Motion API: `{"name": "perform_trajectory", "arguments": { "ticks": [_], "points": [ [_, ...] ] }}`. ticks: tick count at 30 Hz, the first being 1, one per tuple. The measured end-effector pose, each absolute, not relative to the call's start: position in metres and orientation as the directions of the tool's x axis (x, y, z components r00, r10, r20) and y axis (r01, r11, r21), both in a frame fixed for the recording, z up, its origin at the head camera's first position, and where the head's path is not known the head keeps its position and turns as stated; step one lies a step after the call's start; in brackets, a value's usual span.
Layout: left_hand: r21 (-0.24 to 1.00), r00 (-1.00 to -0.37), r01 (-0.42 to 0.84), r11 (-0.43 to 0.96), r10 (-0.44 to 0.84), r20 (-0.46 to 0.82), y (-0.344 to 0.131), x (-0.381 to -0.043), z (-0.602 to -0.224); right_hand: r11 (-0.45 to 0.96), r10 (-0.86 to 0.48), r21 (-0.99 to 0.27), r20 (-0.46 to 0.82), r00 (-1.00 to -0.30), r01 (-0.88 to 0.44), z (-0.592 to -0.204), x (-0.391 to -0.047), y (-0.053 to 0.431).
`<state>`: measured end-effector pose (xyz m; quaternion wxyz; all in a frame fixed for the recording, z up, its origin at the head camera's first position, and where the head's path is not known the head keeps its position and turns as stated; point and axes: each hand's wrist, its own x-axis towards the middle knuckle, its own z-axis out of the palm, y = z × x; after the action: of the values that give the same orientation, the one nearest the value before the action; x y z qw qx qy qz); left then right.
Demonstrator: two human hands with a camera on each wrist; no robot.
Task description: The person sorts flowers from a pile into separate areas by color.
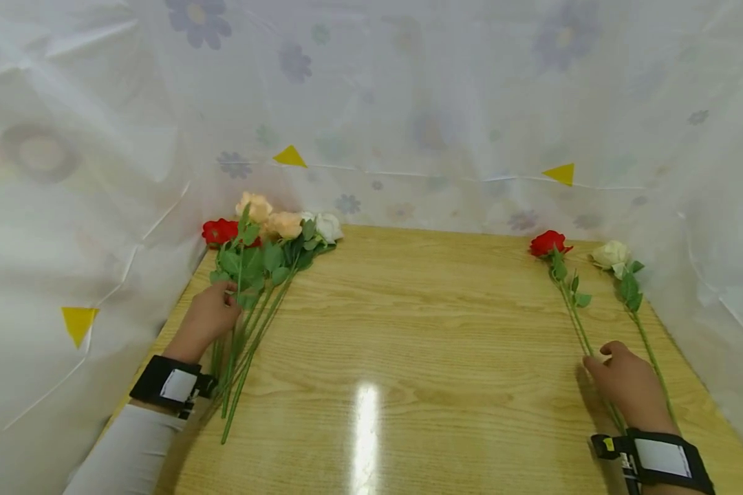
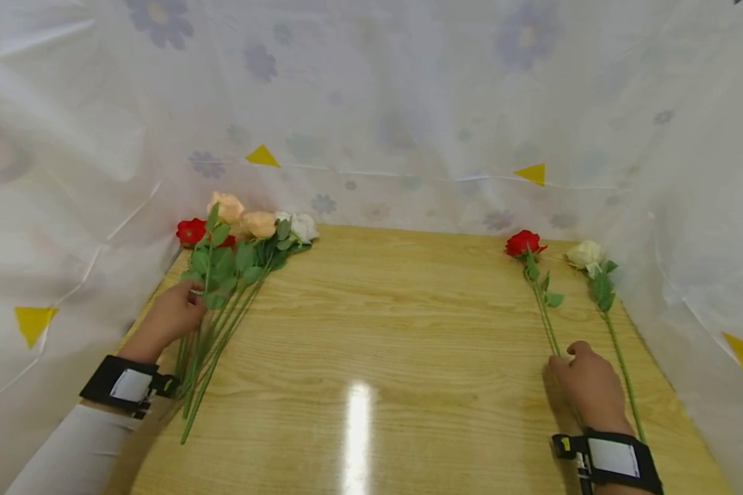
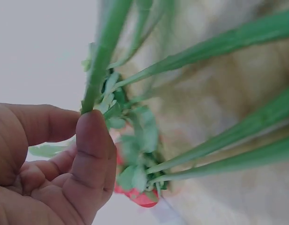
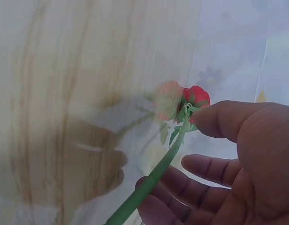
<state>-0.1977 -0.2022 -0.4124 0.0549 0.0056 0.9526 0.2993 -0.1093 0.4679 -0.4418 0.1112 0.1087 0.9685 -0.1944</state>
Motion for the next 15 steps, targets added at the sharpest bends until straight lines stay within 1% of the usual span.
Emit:
{"name": "perform_trajectory", "arguments": {
  "ticks": [5, 10, 13, 15],
  "points": [
    [0.663, -0.996, -0.022, 0.748, 0.042, -0.080, -0.197, -0.196, -0.399, 0.906, 0.174, -0.356, -0.180, -0.968, 0.229, -0.441, -0.110, 0.463],
    [0.807, -0.994, -0.038, 0.589, 0.061, -0.091, -0.187, -0.195, -0.388, 0.905, 0.192, -0.372, -0.079, -0.978, 0.207, -0.440, -0.111, 0.454],
    [0.863, -0.992, -0.033, 0.504, 0.089, -0.090, -0.180, -0.196, -0.384, 0.901, 0.197, -0.399, 0.021, -0.980, 0.173, -0.441, -0.112, 0.445],
    [0.886, -0.992, -0.025, 0.463, 0.100, -0.081, -0.174, -0.197, -0.382, 0.894, 0.194, -0.422, 0.061, -0.979, 0.151, -0.442, -0.113, 0.437]
  ]
}}
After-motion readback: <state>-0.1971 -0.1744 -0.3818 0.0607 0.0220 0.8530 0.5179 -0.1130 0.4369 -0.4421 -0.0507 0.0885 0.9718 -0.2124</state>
